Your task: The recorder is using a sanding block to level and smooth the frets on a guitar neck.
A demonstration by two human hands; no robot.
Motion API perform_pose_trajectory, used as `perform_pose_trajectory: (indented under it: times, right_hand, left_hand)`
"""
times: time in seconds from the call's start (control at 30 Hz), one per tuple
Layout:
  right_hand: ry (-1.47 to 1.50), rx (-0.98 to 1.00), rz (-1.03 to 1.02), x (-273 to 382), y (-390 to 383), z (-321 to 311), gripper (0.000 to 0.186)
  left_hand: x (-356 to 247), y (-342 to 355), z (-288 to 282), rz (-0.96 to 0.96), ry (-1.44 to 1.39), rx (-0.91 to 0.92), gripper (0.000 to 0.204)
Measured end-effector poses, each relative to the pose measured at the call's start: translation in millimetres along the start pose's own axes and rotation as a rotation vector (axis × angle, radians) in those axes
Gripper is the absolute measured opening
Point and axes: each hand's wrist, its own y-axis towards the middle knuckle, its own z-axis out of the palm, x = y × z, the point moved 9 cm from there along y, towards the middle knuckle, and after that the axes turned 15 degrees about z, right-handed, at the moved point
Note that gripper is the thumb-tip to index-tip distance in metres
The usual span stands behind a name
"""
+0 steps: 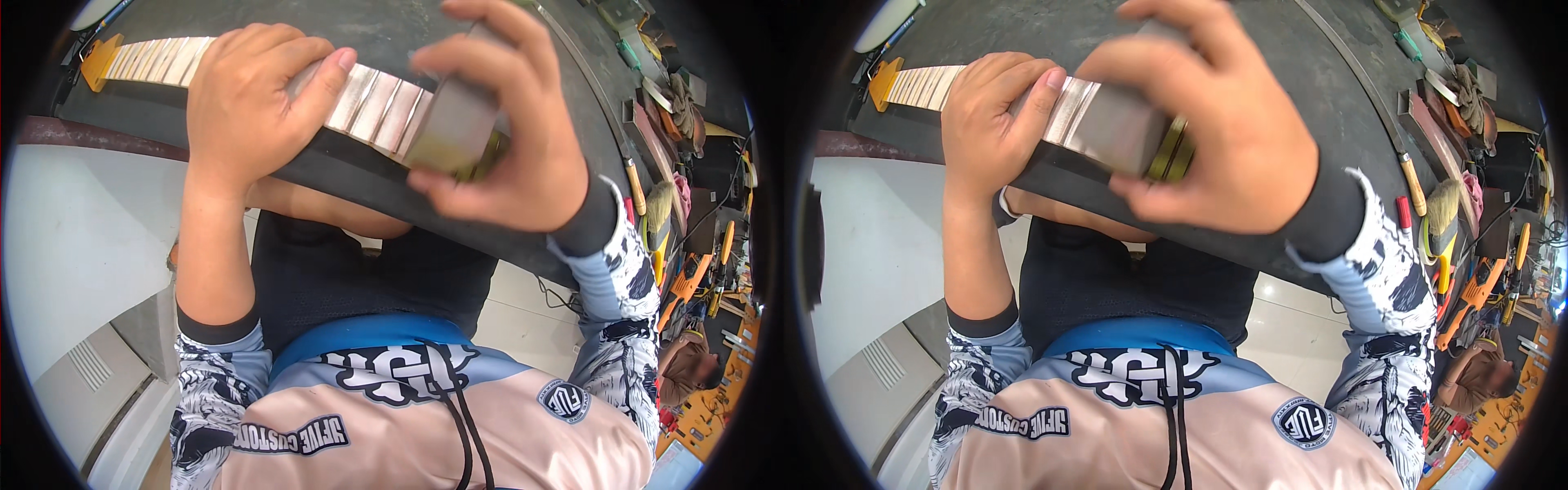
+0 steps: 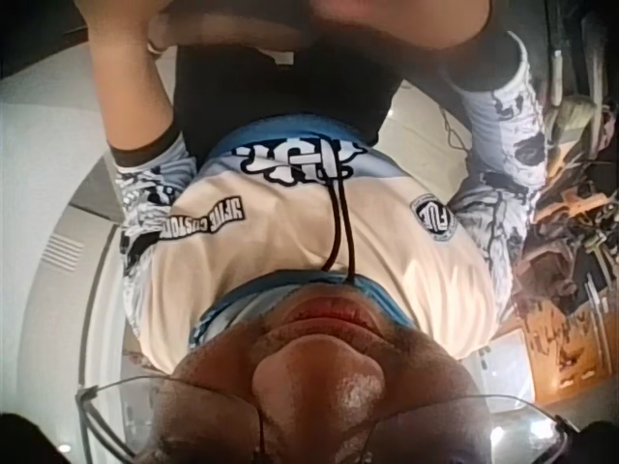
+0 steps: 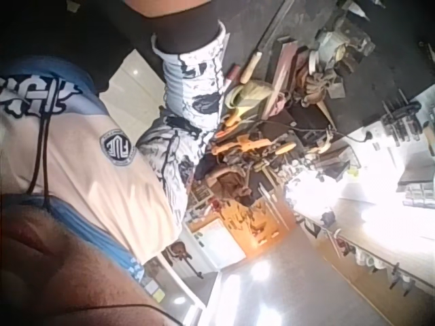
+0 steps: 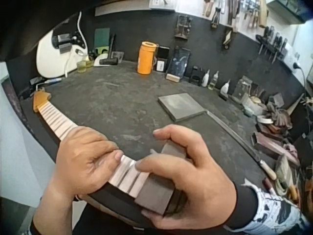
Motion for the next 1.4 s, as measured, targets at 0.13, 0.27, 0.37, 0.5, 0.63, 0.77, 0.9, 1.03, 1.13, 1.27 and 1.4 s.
perform_pose_trajectory:
  times: [0.13,0.27,0.37,0.5,0.63,0.77,0.9,1.03,1.13,1.27,1.4]
  right_hand:
    - [-0.125,0.044,0.063,-11,9,-6,0.075]
    - [-0.002,-0.055,-0.085,-1,2,-3,0.073]
    - [-0.116,-0.059,0.048,-29,5,-5,0.072]
    - [0.040,-0.016,-0.117,8,9,7,0.074]
    - [0.002,0.030,0.277,-29,10,-9,0.073]
    - [-0.006,0.092,0.035,8,8,-2,0.070]
    - [-0.305,-0.253,0.169,-89,16,-48,0.070]
    - [-0.076,-0.230,0.272,-96,9,-52,0.071]
    - [-0.139,-0.177,0.339,-98,8,-47,0.072]
    - [-0.175,-0.171,0.314,-105,4,-45,0.073]
    - [-0.206,-0.141,0.282,-104,6,-39,0.073]
  left_hand:
    - [1,-2,-1,-0.015,0.002,-0.003,0.023]
    - [1,-1,0,0.000,0.005,0.003,0.023]
    - [1,0,2,-0.008,-0.003,0.001,0.023]
    - [2,-2,2,-0.013,0.000,0.010,0.023]
    - [2,-2,1,-0.031,-0.004,0.014,0.022]
    - [1,-3,1,0.001,-0.020,0.004,0.022]
    - [2,-2,1,0.000,0.007,-0.001,0.022]
    - [-1,1,2,-0.065,-0.020,0.089,0.015]
    - [-1,-1,1,-0.083,-0.022,0.101,0.015]
    - [-3,2,-1,-0.001,-0.005,0.001,0.021]
    - [-5,1,-1,-0.051,-0.022,0.098,0.014]
